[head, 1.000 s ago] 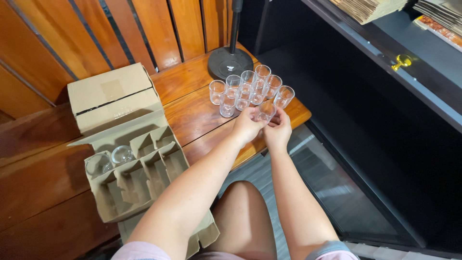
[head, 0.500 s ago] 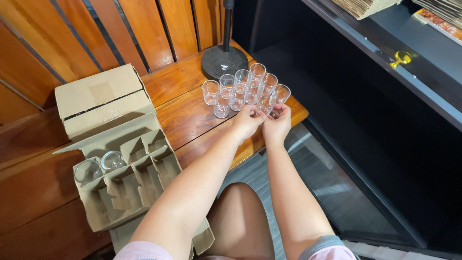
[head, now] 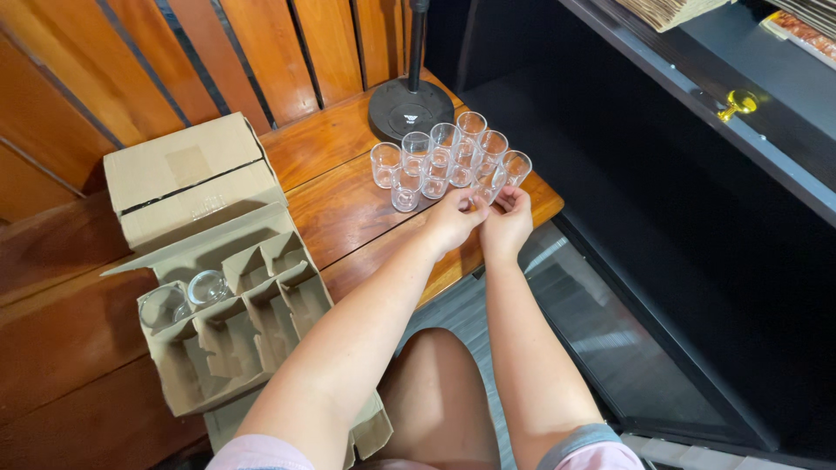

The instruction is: The person opens a cardboard box containing a set of small clear glasses. They remove each glass one by one from the cardboard dividers and place them in a row on the wooden bench next to the box.

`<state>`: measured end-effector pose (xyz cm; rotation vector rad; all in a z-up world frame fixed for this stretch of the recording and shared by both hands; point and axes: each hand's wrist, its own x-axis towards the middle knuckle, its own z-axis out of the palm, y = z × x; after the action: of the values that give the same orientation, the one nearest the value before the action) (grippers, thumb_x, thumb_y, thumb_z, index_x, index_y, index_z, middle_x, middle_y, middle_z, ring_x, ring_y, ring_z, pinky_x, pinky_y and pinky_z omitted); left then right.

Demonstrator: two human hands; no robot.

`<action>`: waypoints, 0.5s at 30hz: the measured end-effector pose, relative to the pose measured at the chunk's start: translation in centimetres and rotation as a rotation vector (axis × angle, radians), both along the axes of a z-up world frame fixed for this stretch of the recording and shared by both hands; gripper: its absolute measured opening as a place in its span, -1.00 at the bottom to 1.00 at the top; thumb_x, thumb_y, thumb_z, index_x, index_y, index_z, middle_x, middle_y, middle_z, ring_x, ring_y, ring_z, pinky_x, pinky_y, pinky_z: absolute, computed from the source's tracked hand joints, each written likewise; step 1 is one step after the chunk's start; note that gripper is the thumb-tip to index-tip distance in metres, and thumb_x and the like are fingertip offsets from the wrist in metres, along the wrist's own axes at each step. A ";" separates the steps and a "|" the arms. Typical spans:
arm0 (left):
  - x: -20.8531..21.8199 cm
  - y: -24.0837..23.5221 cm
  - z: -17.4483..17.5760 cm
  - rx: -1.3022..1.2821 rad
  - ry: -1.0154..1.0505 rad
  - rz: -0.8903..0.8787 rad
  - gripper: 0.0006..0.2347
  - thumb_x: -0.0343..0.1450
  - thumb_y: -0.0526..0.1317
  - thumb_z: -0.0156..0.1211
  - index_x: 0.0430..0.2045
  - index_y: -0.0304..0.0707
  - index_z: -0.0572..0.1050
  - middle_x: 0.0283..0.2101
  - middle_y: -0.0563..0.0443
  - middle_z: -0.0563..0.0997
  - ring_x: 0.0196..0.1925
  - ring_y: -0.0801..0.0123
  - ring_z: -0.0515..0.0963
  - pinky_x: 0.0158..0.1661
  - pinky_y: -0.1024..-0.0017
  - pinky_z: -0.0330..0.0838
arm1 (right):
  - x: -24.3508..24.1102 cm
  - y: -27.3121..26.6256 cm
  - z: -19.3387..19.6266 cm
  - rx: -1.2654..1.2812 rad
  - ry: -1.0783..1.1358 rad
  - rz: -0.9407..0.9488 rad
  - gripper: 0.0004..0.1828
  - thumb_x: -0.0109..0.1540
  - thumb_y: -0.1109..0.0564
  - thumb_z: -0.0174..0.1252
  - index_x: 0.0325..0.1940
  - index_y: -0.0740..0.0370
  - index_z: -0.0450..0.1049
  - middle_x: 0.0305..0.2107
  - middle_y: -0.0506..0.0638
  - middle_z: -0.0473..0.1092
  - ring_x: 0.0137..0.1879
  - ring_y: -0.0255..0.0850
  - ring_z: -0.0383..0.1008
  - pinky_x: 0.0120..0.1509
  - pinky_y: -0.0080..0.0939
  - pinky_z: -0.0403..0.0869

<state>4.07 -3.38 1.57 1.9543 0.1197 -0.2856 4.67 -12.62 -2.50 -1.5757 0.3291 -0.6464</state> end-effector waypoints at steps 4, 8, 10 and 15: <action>-1.9 0.9 0.5 -0.018 -0.050 -0.072 -0.41 0.34 0.07 0.31 0.29 -0.09 0.40 0.23 -0.12 0.58 0.29 0.16 0.53 0.26 0.26 0.45 | -0.6 -0.4 0.1 -0.034 -0.003 -0.040 -0.48 -0.03 0.29 0.51 -0.06 0.25 0.44 -0.17 0.19 0.51 0.00 -0.05 0.61 0.04 -0.21 0.65; -5.6 3.7 1.0 -0.331 -0.051 -0.142 -0.37 0.39 -0.11 0.36 0.36 -0.33 0.26 0.23 -0.41 0.51 0.30 -0.06 0.49 0.22 0.18 0.46 | -1.5 -0.3 -0.2 0.043 -0.163 -0.142 -0.62 0.06 0.40 0.27 -0.10 0.16 0.42 -0.28 -0.03 0.40 -0.12 -0.32 0.52 -0.03 -0.42 0.61; -7.2 5.5 0.8 -0.380 -0.107 -0.139 -0.41 0.41 -0.17 0.34 0.33 -0.38 0.28 0.20 -0.48 0.51 0.29 -0.12 0.50 0.22 0.13 0.45 | -2.5 0.5 -0.4 0.048 -0.197 -0.122 -0.64 0.08 0.42 0.25 -0.12 0.15 0.41 -0.29 -0.06 0.39 -0.13 -0.35 0.50 -0.03 -0.44 0.58; -10.8 11.6 -0.5 -0.369 -0.357 -0.100 -0.59 0.43 -0.24 0.32 0.17 -0.37 0.46 0.05 -0.38 0.63 0.21 -0.05 0.58 0.22 0.09 0.38 | -3.9 4.3 -0.5 0.079 -0.319 0.033 -0.69 0.12 0.45 0.23 -0.20 0.14 0.41 -0.34 -0.10 0.38 -0.15 -0.41 0.46 -0.08 -0.52 0.50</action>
<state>-6.69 8.25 1.11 1.6162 -0.2482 -0.0162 0.76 -8.28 -2.95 -1.3742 0.0891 -0.8356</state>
